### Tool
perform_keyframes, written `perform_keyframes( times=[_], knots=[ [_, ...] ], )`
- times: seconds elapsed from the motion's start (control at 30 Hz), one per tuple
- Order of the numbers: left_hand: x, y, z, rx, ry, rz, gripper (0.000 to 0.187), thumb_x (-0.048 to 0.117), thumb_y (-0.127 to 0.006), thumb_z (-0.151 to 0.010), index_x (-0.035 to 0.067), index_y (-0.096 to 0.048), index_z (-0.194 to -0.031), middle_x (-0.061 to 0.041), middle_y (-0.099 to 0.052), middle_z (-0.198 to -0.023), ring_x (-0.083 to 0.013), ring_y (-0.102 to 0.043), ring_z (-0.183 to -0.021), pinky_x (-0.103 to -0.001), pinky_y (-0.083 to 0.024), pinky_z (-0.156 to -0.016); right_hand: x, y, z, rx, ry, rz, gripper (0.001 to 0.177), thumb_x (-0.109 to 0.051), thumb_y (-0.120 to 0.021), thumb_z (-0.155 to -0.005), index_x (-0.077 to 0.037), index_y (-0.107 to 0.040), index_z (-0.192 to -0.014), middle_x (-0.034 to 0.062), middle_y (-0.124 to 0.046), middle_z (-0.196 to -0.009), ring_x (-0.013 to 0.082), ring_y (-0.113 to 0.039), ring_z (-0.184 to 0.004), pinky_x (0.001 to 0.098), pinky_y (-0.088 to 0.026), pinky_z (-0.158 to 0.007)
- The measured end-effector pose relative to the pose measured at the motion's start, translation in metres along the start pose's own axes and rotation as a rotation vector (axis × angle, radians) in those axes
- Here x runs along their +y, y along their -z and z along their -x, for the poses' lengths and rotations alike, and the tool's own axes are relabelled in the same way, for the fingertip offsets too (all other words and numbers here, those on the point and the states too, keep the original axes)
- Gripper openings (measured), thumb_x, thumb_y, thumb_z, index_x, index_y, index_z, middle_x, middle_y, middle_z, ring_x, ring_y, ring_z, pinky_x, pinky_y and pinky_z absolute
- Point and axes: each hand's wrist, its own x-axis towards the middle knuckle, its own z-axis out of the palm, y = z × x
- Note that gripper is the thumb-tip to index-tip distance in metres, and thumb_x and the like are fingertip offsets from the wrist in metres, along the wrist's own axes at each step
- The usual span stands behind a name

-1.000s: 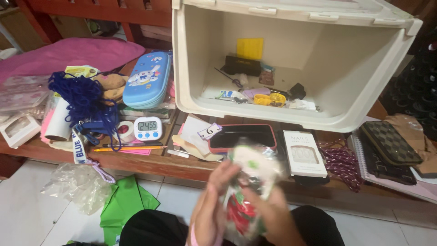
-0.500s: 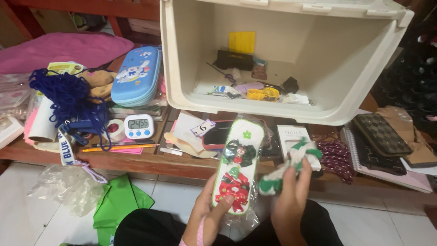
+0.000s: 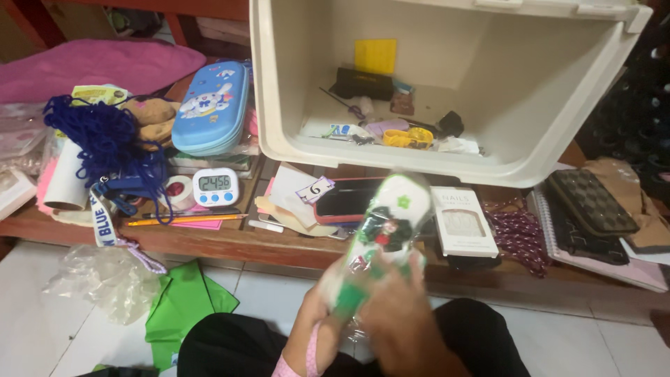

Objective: The person takes items out of a plastic bin, handles a phone, wipes a small package, and then places various objects back into the container.

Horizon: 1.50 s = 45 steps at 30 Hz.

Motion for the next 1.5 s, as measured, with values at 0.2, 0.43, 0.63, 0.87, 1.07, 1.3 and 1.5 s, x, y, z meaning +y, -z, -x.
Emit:
perform_keyframes(
  times=[0.2,0.43,0.63,0.87,1.07,1.3,1.5],
  knots=[
    [-0.057,-0.004,0.018,-0.194,-0.057,0.287,0.047,0.012,-0.043,-0.105,-0.001,-0.045,-0.151,-0.012,-0.061,-0.142,-0.0203,-0.059,-0.131,-0.033,-0.044,-0.113,0.058,0.002,0.032,-0.089,-0.296,0.222,0.022,-0.016,-0.057,-0.086,-0.011,-0.073,-0.101,0.0195,-0.061,-0.127,0.0418,-0.046,-0.134,0.0700,-0.021,-0.118],
    [-0.024,-0.013,0.020,-0.121,0.088,0.053,0.056,0.000,-0.057,-0.096,0.002,-0.047,-0.152,-0.015,-0.063,-0.147,-0.0188,-0.057,-0.136,-0.032,-0.038,-0.115,0.033,0.004,0.055,-0.093,0.046,0.082,0.013,-0.021,-0.056,-0.096,-0.013,-0.066,-0.095,0.0183,-0.059,-0.144,0.0432,-0.044,-0.145,0.0696,-0.015,-0.122],
    [0.026,0.001,0.000,-0.193,0.125,-0.188,0.059,0.002,-0.067,-0.090,0.005,-0.053,-0.148,-0.011,-0.068,-0.141,-0.0161,-0.061,-0.130,-0.032,-0.041,-0.113,0.064,0.045,0.001,0.300,-0.688,-0.386,0.040,-0.013,-0.059,-0.096,0.001,-0.058,-0.134,0.0222,-0.056,-0.146,0.0287,-0.052,-0.135,0.0458,-0.038,-0.113],
    [0.059,0.052,-0.079,-0.083,0.183,-0.329,0.059,0.017,-0.076,-0.083,0.005,-0.062,-0.139,-0.008,-0.075,-0.120,-0.0162,-0.067,-0.099,-0.033,-0.053,-0.086,0.082,0.068,-0.021,0.373,-0.995,-1.043,0.035,0.000,-0.071,-0.088,0.008,-0.062,-0.121,0.0130,-0.071,-0.090,0.0175,-0.069,-0.074,0.0300,-0.058,-0.065],
    [0.084,0.052,-0.133,0.182,-0.257,-0.870,0.038,0.022,-0.083,-0.080,0.006,-0.069,-0.112,-0.009,-0.070,-0.102,-0.0205,-0.068,-0.082,-0.033,-0.056,-0.075,0.078,0.049,-0.056,0.388,-1.053,-0.728,0.045,-0.002,-0.074,-0.081,-0.004,-0.057,-0.123,0.0082,-0.068,-0.090,0.0157,-0.063,-0.062,0.0303,-0.053,-0.052],
    [0.072,0.046,-0.139,0.328,-0.621,-1.386,0.014,0.023,-0.077,-0.089,0.011,-0.078,-0.097,-0.012,-0.073,-0.110,-0.0353,-0.064,-0.104,-0.045,-0.051,-0.091,0.058,0.054,-0.073,0.020,-1.060,-0.179,0.061,-0.028,-0.076,-0.082,-0.001,-0.054,-0.131,0.0150,-0.070,-0.087,0.0209,-0.061,-0.045,0.0379,-0.050,-0.037],
    [0.076,0.036,-0.126,0.353,-0.766,-1.507,0.025,0.035,-0.079,-0.082,0.013,-0.080,-0.092,-0.011,-0.073,-0.106,-0.0350,-0.063,-0.109,-0.050,-0.041,-0.096,0.050,0.063,-0.078,-0.017,-1.110,-0.041,0.056,-0.036,-0.077,-0.084,-0.002,-0.058,-0.125,0.0162,-0.069,-0.071,0.0243,-0.064,-0.043,0.0380,-0.051,-0.042]
  ],
)
